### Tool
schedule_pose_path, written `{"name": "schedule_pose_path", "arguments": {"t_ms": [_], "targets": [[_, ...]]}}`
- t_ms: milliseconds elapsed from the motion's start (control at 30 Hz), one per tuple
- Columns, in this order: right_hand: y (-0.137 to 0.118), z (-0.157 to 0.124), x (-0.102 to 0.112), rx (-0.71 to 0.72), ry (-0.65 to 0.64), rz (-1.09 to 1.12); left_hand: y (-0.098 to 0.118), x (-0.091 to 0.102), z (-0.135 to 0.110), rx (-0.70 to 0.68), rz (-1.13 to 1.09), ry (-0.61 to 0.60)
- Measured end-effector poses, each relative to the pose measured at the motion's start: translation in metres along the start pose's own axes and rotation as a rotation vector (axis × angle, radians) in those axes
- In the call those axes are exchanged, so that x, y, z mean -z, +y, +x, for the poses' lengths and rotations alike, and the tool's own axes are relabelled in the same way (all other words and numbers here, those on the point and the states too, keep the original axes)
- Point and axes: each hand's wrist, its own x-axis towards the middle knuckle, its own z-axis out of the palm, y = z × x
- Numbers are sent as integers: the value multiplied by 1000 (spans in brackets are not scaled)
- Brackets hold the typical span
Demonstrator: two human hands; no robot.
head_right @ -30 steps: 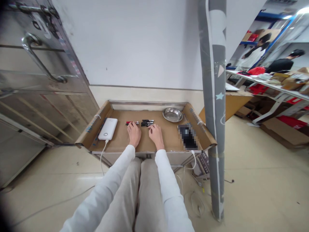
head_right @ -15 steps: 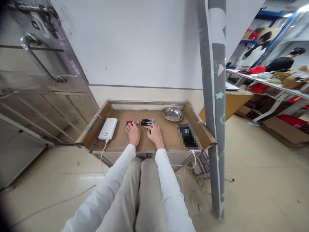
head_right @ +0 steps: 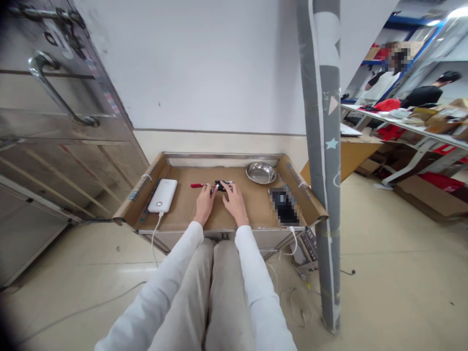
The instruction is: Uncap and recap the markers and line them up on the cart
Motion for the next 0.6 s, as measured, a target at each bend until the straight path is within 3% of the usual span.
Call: {"name": "schedule_pose_path", "arguments": {"t_ms": [167, 433, 600], "targets": [[0, 0, 1, 4, 13, 34, -1, -1, -3, -167, -162, -70], [15, 0, -10, -10, -49, 79, -4, -6, 3, -213, -478, 154], [17, 0, -14, -18, -47, 210, -2, -3, 2, -225, -565, 182]]}}
